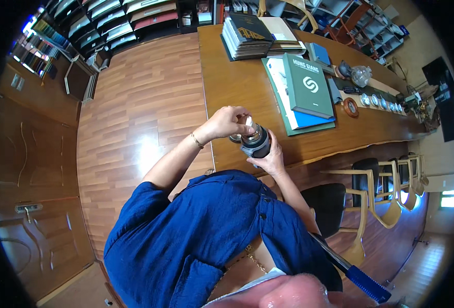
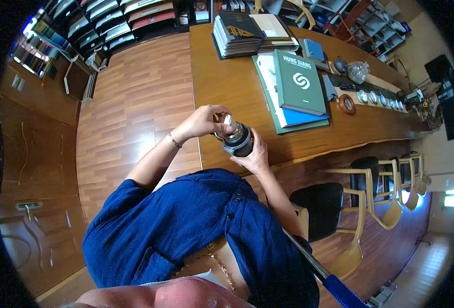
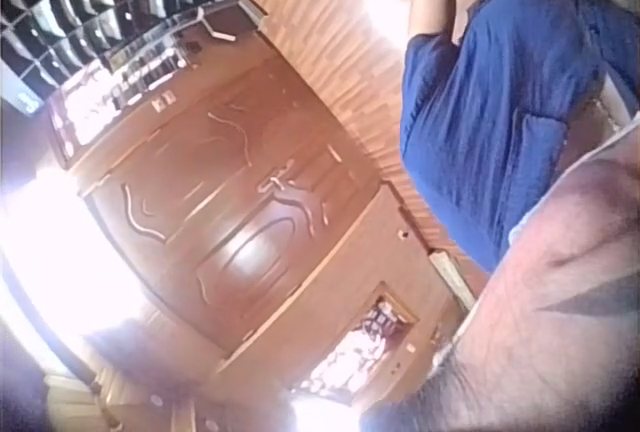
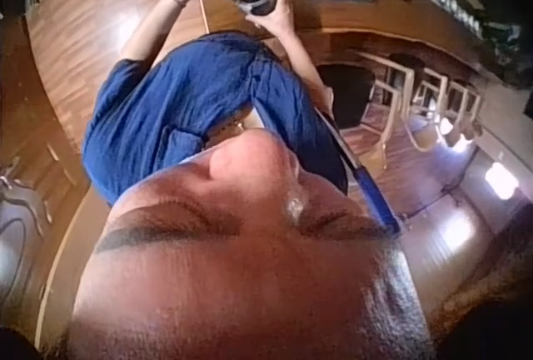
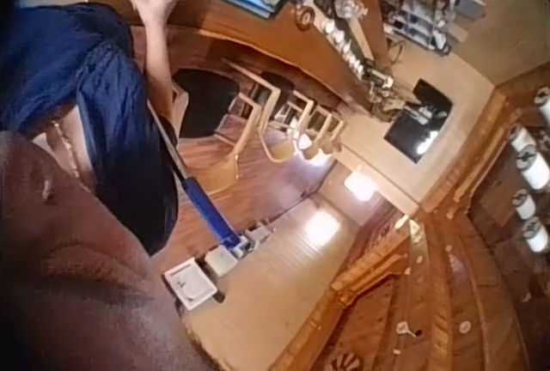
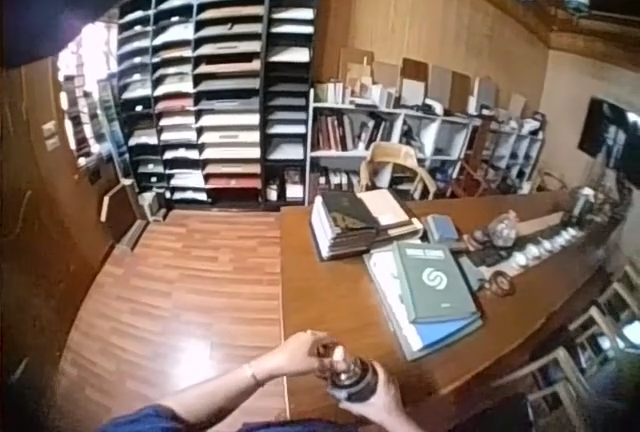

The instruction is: Mopping the wooden floor of an office or showroom area using a flat mop.

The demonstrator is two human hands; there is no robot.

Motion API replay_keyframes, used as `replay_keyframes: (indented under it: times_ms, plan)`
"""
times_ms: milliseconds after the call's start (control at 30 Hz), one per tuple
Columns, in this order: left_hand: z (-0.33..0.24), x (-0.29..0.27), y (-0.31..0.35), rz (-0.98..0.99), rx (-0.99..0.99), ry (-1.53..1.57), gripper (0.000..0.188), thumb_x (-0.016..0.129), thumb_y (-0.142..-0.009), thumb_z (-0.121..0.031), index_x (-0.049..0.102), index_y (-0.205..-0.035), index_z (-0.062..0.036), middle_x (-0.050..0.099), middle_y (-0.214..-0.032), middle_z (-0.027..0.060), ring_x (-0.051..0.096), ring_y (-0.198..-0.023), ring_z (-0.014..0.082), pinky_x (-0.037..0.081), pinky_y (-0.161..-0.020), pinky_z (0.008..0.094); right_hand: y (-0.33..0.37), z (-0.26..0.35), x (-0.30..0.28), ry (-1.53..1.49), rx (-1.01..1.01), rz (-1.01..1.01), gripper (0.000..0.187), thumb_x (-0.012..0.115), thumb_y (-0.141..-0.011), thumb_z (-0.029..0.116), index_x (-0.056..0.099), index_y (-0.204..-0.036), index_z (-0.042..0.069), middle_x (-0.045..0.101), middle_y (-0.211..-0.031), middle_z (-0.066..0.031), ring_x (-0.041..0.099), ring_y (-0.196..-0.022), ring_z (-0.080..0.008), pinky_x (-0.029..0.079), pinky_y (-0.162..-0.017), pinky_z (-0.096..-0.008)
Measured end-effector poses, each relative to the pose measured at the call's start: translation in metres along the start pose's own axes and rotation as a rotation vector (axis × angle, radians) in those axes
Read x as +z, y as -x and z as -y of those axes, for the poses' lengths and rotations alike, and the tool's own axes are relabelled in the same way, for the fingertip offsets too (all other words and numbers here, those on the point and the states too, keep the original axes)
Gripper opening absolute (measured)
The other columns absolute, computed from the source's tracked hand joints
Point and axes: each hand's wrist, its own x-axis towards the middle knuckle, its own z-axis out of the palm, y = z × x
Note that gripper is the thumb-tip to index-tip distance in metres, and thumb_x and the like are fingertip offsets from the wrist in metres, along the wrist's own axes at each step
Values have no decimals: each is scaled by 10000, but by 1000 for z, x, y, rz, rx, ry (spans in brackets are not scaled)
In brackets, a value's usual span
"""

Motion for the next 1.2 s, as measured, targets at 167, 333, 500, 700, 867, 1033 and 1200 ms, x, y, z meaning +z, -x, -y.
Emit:
replay_keyframes:
  times_ms: [167,333,500,700,867,1033,1200]
  plan:
    - [-18,0,-17,92,124,-234,496,770,-723,-334,665,-1102,-33,675,-957,173,666,-843,321,530,-764,384,0,-5,12,-74,38,-127,1025,927,-453,296,405,-1304,64,587,-1212,-184,571,-1121,-371,459,-945,-452]
    - [-31,15,-29,204,335,-381,502,744,-697,-290,665,-1131,-51,656,-934,172,637,-887,344,521,-797,399,4,-15,19,-101,180,-134,1104,925,-471,287,357,-1389,53,588,-1218,-196,565,-1144,-362,460,-958,-427]
    - [-59,37,-37,111,165,-597,367,740,-698,-342,661,-888,-38,636,-852,192,642,-824,355,536,-719,431,-3,-22,14,-205,193,-153,1103,929,-480,281,345,-1386,46,561,-1256,-200,555,-1172,-338,455,-974,-412]
    - [-69,58,-43,133,274,-684,318,654,-752,-328,633,-834,-21,633,-849,195,643,-812,360,545,-713,434,1,-31,9,-469,142,-153,1125,935,-480,213,308,-1400,55,520,-1308,-146,525,-1194,-271,442,-986,-374]
    - [-52,49,-34,384,668,-537,604,706,-728,-190,553,-1312,-188,519,-1348,170,543,-1174,349,453,-961,457,14,-34,4,-442,187,-5,1072,934,-506,282,355,-1370,23,512,-1307,-152,524,-1187,-267,434,-997,-385]
    - [-102,61,-18,232,241,-855,680,760,-625,-554,634,-1068,-54,653,-1040,166,633,-976,343,521,-814,420,27,-60,12,140,-298,-116,1118,927,-521,366,319,-1392,18,480,-1323,-183,506,-1206,-306,449,-963,-415]
    - [-63,78,-17,165,751,-811,385,688,-692,-329,657,-993,-91,653,-1007,121,634,-937,291,529,-703,394,41,-53,16,-502,174,-44,979,943,-519,235,376,-1291,30,503,-1282,-122,533,-1144,-261,473,-941,-358]
